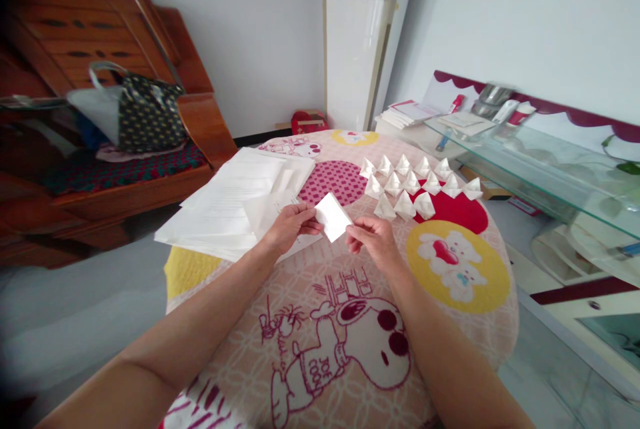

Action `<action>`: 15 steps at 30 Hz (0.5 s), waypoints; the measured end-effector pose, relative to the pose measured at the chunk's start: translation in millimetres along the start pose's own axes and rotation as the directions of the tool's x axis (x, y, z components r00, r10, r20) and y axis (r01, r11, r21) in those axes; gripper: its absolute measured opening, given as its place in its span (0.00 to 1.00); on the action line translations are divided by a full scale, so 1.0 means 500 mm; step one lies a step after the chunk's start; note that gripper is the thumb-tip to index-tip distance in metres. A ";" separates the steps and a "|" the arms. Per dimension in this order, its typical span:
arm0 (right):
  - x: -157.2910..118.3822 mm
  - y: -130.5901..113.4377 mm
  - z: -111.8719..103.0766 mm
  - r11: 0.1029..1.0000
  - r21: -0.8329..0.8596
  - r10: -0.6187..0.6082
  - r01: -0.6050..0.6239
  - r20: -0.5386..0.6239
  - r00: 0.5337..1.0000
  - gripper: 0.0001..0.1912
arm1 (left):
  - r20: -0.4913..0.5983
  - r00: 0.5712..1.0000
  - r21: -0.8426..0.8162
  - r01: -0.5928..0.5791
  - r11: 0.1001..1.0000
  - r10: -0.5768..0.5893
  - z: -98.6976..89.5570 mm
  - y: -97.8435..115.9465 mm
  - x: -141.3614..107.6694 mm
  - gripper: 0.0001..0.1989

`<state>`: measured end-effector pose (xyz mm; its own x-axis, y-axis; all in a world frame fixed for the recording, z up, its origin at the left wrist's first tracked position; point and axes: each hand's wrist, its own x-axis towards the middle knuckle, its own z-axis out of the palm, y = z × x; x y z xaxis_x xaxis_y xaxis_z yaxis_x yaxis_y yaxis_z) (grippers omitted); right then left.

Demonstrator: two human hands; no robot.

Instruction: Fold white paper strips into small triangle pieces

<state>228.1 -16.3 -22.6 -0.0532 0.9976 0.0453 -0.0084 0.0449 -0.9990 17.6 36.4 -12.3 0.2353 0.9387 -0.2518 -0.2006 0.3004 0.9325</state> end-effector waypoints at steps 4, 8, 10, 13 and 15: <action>0.001 0.004 -0.001 0.999 -0.043 -0.012 0.012 -0.004 1.000 0.13 | 0.007 1.000 0.005 0.008 1.000 -0.008 0.000 0.000 0.000 0.11; 0.001 0.002 0.000 0.999 -0.034 0.001 -0.001 -0.001 1.000 0.13 | -0.001 1.000 0.007 0.015 1.000 -0.015 0.001 0.001 0.001 0.12; 0.000 0.001 0.001 1.000 -0.008 0.010 -0.010 -0.008 1.000 0.16 | 0.002 1.000 0.009 0.015 1.000 -0.015 0.001 0.001 0.001 0.12; 0.000 -0.001 0.000 0.999 0.047 0.022 -0.020 -0.027 0.999 0.20 | 0.017 1.000 0.012 0.007 1.000 -0.007 0.002 0.001 0.000 0.12; 0.000 -0.001 -0.001 0.997 0.069 0.029 -0.028 -0.021 0.999 0.20 | 0.033 0.999 0.011 0.000 1.000 -0.001 0.002 0.001 -0.001 0.12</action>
<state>228.8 -16.1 -22.2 -0.0327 0.9993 0.0158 -0.0760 0.0133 -0.9970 18.2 35.8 -11.5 0.2671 0.9324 -0.2435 -0.1899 0.2987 0.9353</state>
